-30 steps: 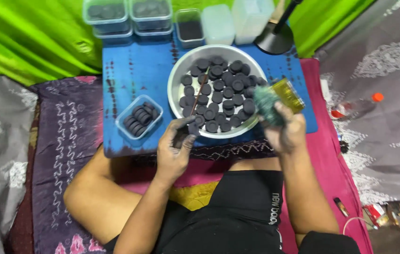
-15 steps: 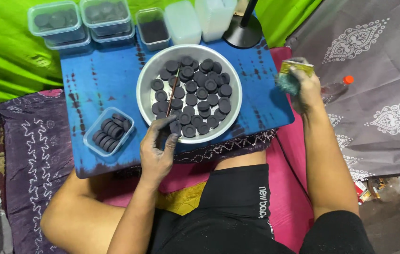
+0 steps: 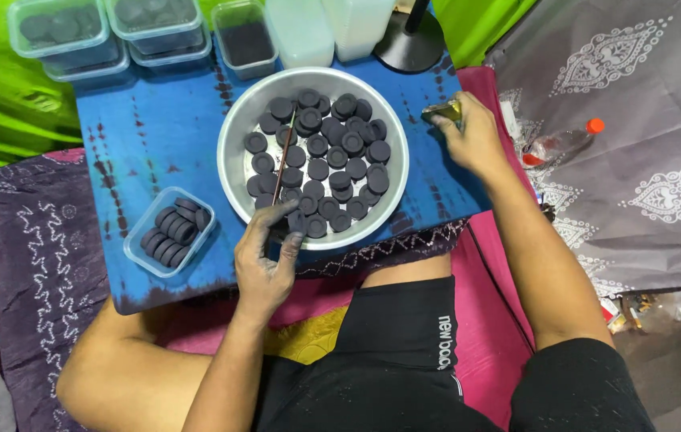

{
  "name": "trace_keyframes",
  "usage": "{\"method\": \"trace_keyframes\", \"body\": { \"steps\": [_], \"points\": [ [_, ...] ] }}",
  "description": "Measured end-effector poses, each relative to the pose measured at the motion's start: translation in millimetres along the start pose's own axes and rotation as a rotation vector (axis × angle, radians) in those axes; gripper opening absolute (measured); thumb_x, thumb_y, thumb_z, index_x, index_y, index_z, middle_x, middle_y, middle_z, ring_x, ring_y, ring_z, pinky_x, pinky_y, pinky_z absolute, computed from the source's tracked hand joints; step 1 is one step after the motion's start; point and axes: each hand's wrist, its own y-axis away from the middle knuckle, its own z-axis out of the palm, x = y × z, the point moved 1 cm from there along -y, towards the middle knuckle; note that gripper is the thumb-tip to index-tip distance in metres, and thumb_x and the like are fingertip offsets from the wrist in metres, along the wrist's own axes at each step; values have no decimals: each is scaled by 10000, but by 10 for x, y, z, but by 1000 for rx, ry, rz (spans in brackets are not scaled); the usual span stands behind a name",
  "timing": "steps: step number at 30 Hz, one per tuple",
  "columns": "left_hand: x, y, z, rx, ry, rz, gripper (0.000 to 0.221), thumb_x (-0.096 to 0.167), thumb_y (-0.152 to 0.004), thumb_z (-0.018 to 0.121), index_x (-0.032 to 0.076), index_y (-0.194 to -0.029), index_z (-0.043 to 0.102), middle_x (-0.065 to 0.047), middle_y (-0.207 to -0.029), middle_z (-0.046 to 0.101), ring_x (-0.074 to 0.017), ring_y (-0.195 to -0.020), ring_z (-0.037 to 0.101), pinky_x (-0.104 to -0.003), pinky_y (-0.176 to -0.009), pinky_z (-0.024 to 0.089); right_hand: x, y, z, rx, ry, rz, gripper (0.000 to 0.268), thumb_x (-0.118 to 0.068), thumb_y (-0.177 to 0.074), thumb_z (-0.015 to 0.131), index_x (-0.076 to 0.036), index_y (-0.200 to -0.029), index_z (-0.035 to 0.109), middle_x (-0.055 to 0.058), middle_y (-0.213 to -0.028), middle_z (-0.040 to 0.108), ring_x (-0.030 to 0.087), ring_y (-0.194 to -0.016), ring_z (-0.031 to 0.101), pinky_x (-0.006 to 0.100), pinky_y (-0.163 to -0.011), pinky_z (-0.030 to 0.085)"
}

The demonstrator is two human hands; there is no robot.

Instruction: Scrubbing small black circular discs with a sponge and a brush before placing them into a white bowl.

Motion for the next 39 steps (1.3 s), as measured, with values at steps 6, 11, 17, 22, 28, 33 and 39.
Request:
{"method": "trace_keyframes", "body": {
  "steps": [6,11,17,22,28,33,39],
  "points": [
    [53,-12,51,-16,1,12,318,277,-986,650,50,-1204,700,-144,-1070,725,-355,-965,709,-439,-847,545,3,236,118,171,24,106,272,-289,-998,795,-108,-1107,624,154,-946,647,447,-942,649,543,-844,489],
    [84,-31,-12,-19,-15,29,311,256,-974,670,49,-1204,703,-152,-1057,720,-364,-946,706,-443,-829,546,325,170,59,267,-147,194,320,-214,-1013,786,-21,-1224,643,261,-1026,695,472,-999,674,554,-864,509],
    [119,-63,-71,-19,56,-84,318,157,-942,711,48,-1240,682,-172,-1143,698,-332,-1046,679,-425,-835,567,-405,297,-399,365,-1111,427,206,-199,-967,713,-142,-1134,608,24,-1025,679,160,-936,715,279,-819,620],
    [198,-77,-34,20,169,-165,355,103,-917,733,56,-1265,678,-149,-1165,672,-232,-1070,638,-372,-866,581,-1404,514,-440,230,-1474,404,321,-175,-904,739,-131,-1195,610,92,-1082,748,210,-960,769,330,-840,662],
    [284,6,48,27,308,-230,408,79,-907,746,53,-1303,653,-150,-1228,647,-220,-1116,614,-348,-909,573,-1951,982,97,108,-1674,488,393,-171,-833,800,-118,-1189,641,121,-1029,750,244,-911,751,383,-845,628],
    [247,137,101,19,561,-275,341,74,-939,701,20,-1272,652,-151,-1250,679,-187,-1125,633,-346,-923,578,-2039,1128,381,155,-953,29,494,-223,-875,826,-50,-1213,510,153,-1113,608,207,-998,620,332,-908,535],
    [13,235,-17,53,590,-212,316,136,-1011,613,-3,-1294,629,-179,-1297,658,-226,-1217,594,-354,-1000,525,-2370,1234,312,88,-632,-288,459,-189,-794,896,-10,-1103,607,180,-1032,738,358,-959,751,433,-843,574]
  ]
}}
